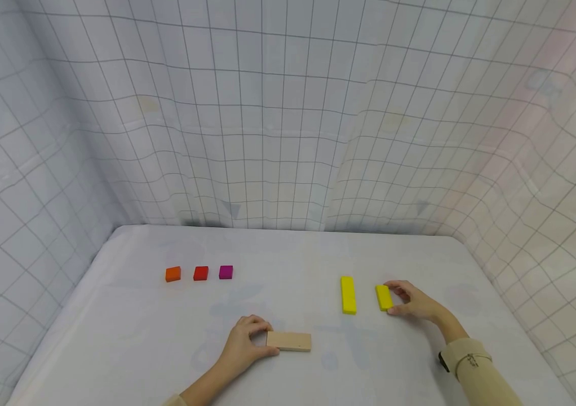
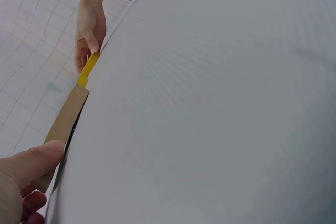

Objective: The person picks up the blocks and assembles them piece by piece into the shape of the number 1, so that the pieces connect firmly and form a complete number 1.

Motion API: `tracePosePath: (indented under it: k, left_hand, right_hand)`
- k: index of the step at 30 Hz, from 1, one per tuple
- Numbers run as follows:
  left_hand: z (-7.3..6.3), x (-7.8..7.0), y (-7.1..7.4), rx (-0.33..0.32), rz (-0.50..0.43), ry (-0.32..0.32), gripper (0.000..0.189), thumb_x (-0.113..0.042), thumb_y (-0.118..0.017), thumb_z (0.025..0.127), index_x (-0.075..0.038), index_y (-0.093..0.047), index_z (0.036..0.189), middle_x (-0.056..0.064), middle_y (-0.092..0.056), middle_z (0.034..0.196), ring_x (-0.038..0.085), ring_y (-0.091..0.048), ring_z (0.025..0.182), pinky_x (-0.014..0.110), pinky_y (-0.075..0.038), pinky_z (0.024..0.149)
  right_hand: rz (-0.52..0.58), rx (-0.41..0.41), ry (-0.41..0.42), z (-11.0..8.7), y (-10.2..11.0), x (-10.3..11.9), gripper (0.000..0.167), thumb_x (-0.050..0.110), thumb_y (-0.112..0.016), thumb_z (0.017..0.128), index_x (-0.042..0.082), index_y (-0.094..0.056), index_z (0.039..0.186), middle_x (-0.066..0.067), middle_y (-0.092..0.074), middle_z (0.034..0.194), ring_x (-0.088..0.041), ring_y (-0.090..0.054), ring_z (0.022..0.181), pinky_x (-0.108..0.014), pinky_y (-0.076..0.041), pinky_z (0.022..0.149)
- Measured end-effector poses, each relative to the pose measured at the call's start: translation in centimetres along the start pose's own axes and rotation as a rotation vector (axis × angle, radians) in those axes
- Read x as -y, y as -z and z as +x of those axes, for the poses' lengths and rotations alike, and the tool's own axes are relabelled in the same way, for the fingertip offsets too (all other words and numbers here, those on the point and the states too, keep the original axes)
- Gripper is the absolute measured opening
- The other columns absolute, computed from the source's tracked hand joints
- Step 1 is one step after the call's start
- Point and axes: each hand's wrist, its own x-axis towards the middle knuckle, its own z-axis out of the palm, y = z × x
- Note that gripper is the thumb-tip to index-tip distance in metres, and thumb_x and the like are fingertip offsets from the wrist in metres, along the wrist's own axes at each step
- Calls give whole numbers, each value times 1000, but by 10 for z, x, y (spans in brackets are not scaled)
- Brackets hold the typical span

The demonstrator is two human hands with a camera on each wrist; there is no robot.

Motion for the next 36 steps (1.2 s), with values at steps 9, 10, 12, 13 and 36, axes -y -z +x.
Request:
tracePosePath:
  k: [9,10,12,13,36]
  left_hand:
    - [-1,4,-2,-15,70,-79,35,-28,-87,52,-20,-64,78,-14,-55,84,10,-46,83,29,-40,75]
    - [-1,5,-2,-13,74,-81,36,-28,-87,52,-20,-64,78,-14,-55,84,10,-46,83,29,-40,75]
    - [-1,5,-1,-7,84,-82,36,-29,-86,52,-20,-63,78,-14,-55,84,10,-46,84,30,-40,76]
    - [-1,5,-1,-3,85,-79,36,-29,-86,52,-20,-63,78,-14,-55,85,11,-46,84,30,-40,76]
    - [-2,3,3,39,62,-77,35,-23,-86,56,-20,-63,82,-15,-54,86,9,-44,85,28,-40,77]
  right_hand:
    - [12,4,17,-1,1,1,71,26,-75,74,2,-40,131,-21,-38,130,-35,-37,116,-54,-26,100]
    - [13,2,17,-1,0,1,71,26,-76,74,2,-41,131,-21,-39,130,-35,-37,116,-54,-26,100]
    - [10,-2,15,-1,0,0,71,26,-76,74,1,-41,131,-21,-39,130,-35,-38,115,-53,-26,100]
    - [9,-4,14,0,0,-1,71,26,-76,74,1,-41,131,-20,-40,130,-34,-38,115,-53,-27,99]
    - [-11,-104,133,5,-1,9,62,20,-77,73,-3,-47,122,-13,-54,107,-25,-49,97,-41,-41,90]
